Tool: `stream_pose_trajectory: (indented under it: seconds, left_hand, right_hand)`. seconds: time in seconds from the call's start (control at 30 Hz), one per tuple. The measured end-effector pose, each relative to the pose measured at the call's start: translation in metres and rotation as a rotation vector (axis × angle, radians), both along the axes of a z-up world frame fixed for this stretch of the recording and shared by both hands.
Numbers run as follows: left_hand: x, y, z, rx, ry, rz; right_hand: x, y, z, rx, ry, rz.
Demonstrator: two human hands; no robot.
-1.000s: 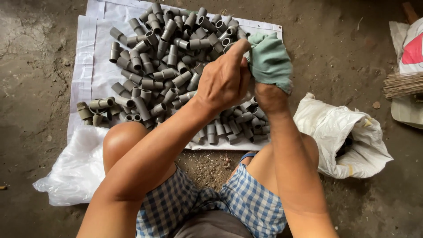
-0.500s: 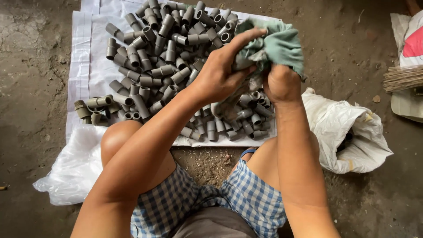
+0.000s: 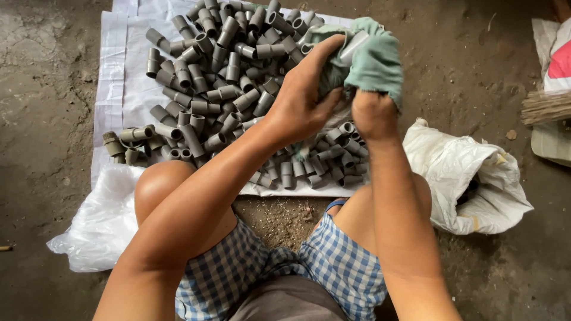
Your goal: The person sits on the floor and wipes small gray metal pipe fittings with a cloth. They pick up each fitting one at a time, rub it with the cloth, and place it back on the white sheet. The process is repeated continuously throughout the clip.
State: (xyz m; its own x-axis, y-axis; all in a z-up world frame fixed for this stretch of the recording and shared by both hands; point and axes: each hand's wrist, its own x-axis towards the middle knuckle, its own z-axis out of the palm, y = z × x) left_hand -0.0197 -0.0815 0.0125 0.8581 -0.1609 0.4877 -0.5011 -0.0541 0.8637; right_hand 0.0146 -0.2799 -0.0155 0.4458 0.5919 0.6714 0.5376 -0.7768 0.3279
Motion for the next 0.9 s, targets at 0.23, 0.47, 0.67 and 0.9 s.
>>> stream_pose_trajectory:
  seconds: [0.23, 0.47, 0.67, 0.9]
  left_hand:
    - [-0.004, -0.022, -0.011, 0.478, -0.22, 0.113]
    - [0.012, -0.002, -0.013, 0.324, -0.317, 0.068]
    - [0.002, -0.02, -0.006, 0.645, -0.366, 0.267]
    - [0.003, -0.007, 0.031, 0.448, -0.092, 0.376]
  right_hand:
    - [0.019, 0.032, 0.01, 1.974, 0.872, 0.072]
    - [0.01, 0.023, -0.003, 1.256, 0.555, 0.076]
    - [0.042, -0.05, -0.088, 0.299, 0.108, -0.231]
    - [-0.021, 0.046, 0.087, 2.076, 1.109, 0.016]
